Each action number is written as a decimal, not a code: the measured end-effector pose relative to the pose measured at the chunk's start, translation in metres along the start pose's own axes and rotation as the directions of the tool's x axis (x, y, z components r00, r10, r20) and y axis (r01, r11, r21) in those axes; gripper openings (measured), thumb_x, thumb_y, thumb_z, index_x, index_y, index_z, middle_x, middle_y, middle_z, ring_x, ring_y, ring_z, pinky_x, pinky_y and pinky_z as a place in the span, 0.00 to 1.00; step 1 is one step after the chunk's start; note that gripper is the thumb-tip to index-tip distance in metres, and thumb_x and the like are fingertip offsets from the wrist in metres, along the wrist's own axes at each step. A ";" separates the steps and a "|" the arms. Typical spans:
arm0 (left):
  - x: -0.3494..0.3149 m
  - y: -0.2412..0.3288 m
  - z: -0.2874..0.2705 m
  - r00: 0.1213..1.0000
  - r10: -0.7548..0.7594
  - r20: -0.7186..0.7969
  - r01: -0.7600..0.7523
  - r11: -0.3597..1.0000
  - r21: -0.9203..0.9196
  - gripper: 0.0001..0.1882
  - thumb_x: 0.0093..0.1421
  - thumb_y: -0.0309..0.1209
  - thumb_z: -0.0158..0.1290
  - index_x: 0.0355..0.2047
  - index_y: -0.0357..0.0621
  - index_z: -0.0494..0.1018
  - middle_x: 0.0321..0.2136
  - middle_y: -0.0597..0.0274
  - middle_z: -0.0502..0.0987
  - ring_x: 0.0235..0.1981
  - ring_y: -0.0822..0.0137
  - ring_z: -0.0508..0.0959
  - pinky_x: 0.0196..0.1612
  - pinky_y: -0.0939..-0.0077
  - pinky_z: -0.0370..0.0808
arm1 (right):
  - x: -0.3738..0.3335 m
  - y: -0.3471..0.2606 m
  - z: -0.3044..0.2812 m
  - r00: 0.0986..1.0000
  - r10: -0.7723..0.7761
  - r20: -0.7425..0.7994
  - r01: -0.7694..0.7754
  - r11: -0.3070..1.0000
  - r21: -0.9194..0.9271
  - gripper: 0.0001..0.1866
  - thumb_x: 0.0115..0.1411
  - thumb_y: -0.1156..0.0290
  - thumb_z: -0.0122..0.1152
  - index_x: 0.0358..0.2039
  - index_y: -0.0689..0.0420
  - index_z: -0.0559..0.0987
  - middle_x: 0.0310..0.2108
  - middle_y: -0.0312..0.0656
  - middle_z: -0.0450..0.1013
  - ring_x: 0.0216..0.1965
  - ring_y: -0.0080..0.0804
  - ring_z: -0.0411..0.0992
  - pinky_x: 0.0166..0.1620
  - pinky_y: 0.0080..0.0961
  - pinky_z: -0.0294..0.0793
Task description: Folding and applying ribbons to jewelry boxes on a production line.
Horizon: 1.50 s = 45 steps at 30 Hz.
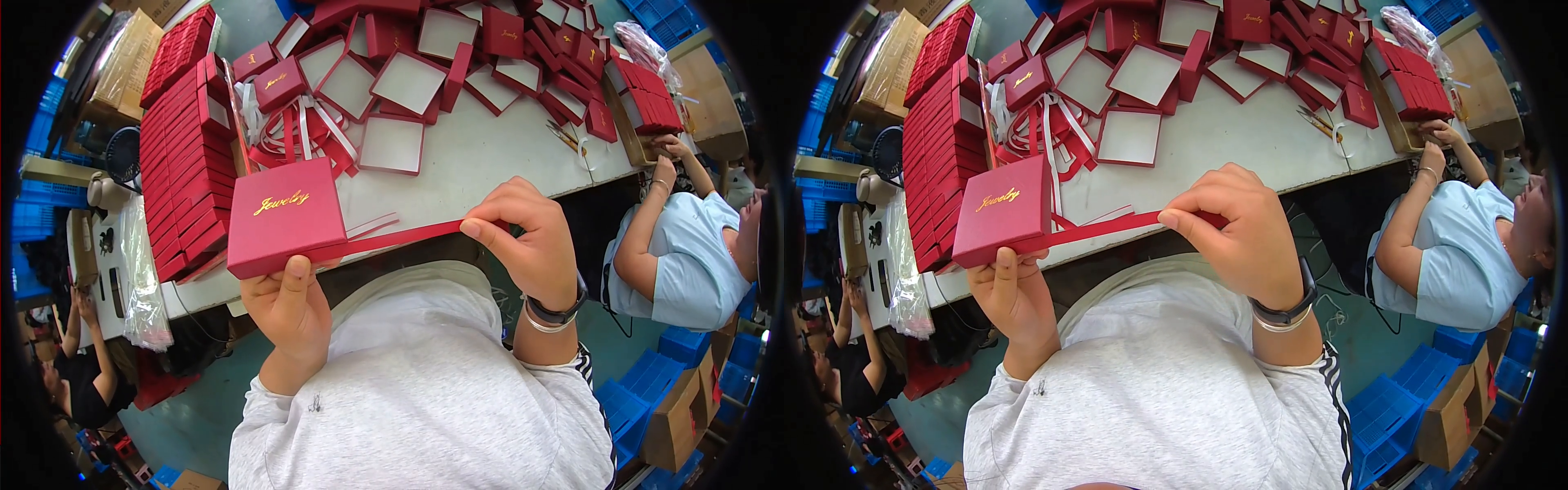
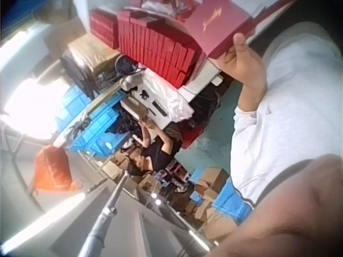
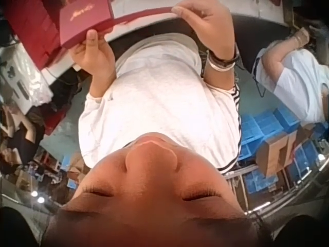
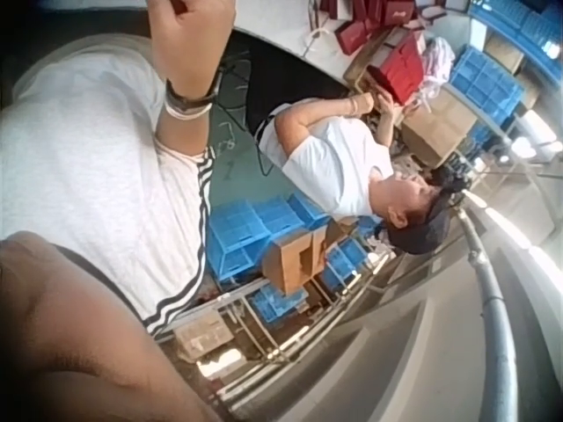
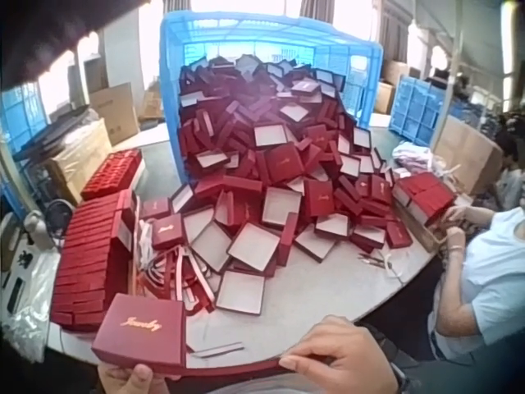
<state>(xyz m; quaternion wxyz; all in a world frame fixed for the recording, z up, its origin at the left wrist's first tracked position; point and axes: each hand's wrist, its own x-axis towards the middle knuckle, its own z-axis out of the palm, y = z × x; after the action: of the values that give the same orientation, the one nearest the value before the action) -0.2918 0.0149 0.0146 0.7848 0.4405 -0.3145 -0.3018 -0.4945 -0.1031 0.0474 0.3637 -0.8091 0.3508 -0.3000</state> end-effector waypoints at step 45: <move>0.004 -0.023 -0.014 0.867 -0.390 0.310 0.498 0.650 -0.575 0.13 0.62 0.34 0.47 0.43 0.40 0.67 0.32 0.60 0.75 0.19 0.74 0.68 0.17 0.84 0.67 | 0.032 0.035 0.032 0.948 0.086 0.306 -0.224 0.863 0.452 0.09 0.50 0.69 0.65 0.24 0.62 0.79 0.20 0.34 0.70 0.29 0.26 0.65 0.35 0.21 0.65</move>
<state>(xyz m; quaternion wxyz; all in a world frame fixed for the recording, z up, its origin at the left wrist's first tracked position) -0.2838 0.0091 -0.0105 0.7605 0.1855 -0.1364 -0.6071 -0.4651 -0.1334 0.0088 0.6216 -0.6957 0.2756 -0.2316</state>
